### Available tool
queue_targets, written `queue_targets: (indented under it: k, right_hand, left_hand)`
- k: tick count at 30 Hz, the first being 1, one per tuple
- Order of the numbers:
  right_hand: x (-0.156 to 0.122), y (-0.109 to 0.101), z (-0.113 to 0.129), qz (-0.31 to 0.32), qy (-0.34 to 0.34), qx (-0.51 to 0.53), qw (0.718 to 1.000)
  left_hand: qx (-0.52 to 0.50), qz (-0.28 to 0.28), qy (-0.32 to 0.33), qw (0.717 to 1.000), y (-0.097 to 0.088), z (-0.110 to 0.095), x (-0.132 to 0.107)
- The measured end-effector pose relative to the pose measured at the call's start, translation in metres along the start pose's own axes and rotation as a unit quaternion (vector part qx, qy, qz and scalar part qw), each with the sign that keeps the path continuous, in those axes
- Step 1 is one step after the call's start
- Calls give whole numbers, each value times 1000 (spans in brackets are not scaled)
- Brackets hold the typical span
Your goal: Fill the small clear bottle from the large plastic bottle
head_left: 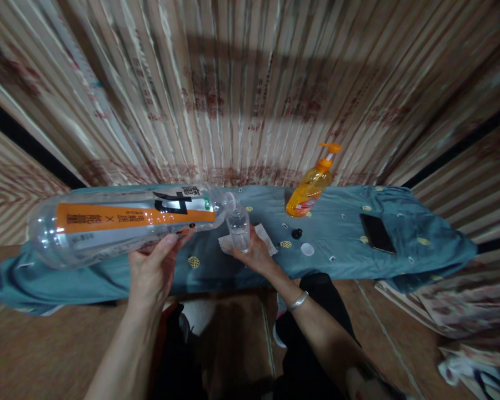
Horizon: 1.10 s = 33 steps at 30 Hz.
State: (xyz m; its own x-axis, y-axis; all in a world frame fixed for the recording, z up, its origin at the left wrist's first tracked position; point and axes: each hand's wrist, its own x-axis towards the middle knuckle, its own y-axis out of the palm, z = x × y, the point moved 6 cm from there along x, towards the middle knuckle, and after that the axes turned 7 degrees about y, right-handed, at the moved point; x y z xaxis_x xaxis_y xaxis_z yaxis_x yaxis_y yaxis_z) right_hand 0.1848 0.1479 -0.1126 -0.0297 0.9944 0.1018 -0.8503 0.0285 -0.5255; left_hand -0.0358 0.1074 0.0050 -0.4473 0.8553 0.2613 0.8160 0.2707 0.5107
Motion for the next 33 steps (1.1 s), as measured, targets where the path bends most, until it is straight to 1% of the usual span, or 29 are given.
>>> queue_targets:
  k: [13, 20, 24, 33]
  right_hand:
    - [0, -1, 3, 12, 25, 2, 1000]
    - [1, -1, 2, 4, 24, 14, 1000]
    - [1, -1, 0, -7, 10, 15, 1000]
    - [1, -1, 2, 7, 10, 7, 1000]
  left_hand:
    - [-13, 3, 4, 1000, 5, -3, -2]
    - [-16, -1, 8, 1000, 3, -1, -1]
    - [-14, -3, 4, 1000, 1, 1, -1]
    - [-6, -4, -3, 1000, 0, 1, -1]
